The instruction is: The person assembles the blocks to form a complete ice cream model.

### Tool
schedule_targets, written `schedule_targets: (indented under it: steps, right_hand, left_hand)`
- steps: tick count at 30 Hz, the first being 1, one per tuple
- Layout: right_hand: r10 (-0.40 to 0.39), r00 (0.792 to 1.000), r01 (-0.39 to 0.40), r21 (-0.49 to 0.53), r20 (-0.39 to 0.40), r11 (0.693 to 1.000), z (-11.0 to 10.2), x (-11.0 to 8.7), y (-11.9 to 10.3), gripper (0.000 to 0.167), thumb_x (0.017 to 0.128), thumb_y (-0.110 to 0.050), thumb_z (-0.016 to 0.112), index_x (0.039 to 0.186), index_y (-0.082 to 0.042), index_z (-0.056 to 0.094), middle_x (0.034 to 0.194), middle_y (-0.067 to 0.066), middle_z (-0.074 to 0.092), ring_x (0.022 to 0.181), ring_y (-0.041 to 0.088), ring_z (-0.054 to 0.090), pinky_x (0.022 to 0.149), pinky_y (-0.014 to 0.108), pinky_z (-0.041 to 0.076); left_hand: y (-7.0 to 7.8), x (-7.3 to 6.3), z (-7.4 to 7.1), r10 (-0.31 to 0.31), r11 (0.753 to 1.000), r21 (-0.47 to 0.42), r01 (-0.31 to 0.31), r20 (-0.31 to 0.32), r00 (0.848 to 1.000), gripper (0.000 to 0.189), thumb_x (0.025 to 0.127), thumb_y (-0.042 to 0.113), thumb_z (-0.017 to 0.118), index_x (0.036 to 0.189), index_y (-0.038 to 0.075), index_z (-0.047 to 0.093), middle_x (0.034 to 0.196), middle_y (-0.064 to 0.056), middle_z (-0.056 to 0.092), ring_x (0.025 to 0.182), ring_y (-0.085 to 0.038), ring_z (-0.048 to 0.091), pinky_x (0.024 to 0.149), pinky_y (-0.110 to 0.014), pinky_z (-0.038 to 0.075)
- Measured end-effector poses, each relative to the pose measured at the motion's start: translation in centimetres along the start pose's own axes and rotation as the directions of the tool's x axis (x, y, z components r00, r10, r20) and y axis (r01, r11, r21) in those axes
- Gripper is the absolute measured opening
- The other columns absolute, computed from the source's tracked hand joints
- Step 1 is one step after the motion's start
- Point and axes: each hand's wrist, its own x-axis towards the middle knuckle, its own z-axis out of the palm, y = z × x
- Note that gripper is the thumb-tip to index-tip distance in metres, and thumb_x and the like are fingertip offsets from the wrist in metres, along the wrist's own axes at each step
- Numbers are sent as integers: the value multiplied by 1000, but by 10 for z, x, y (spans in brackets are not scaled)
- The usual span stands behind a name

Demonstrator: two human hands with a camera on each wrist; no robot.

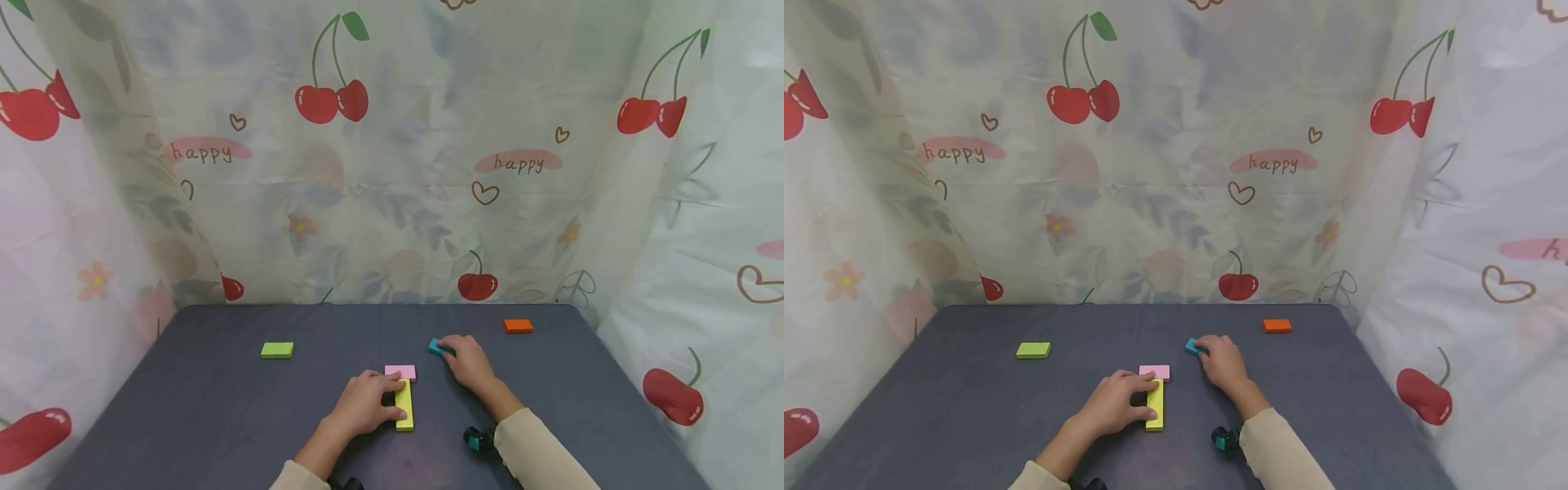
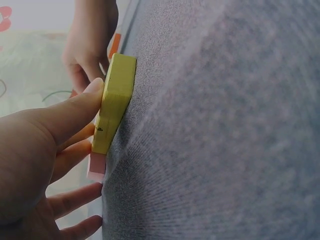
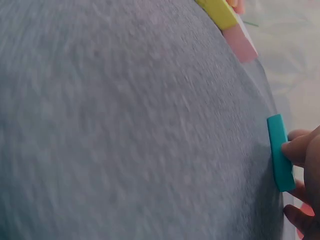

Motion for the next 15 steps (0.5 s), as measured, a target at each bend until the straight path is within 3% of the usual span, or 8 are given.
schedule_targets:
  steps: [15]
  right_hand:
    - [-110, 993, 108, 47, 33, 993, 14, 5, -24, 25, 90, -8, 69, 114, -11, 73, 117, 6, 68, 106, 29, 57, 92, 49, 44]
  left_hand:
    - [-1, 1, 0, -4, 1000, -14, 4, 25, 1000, 54, 81, 49, 75, 129, 25, 67, 137, 7, 56, 117, -25, 52, 94, -50, 41]
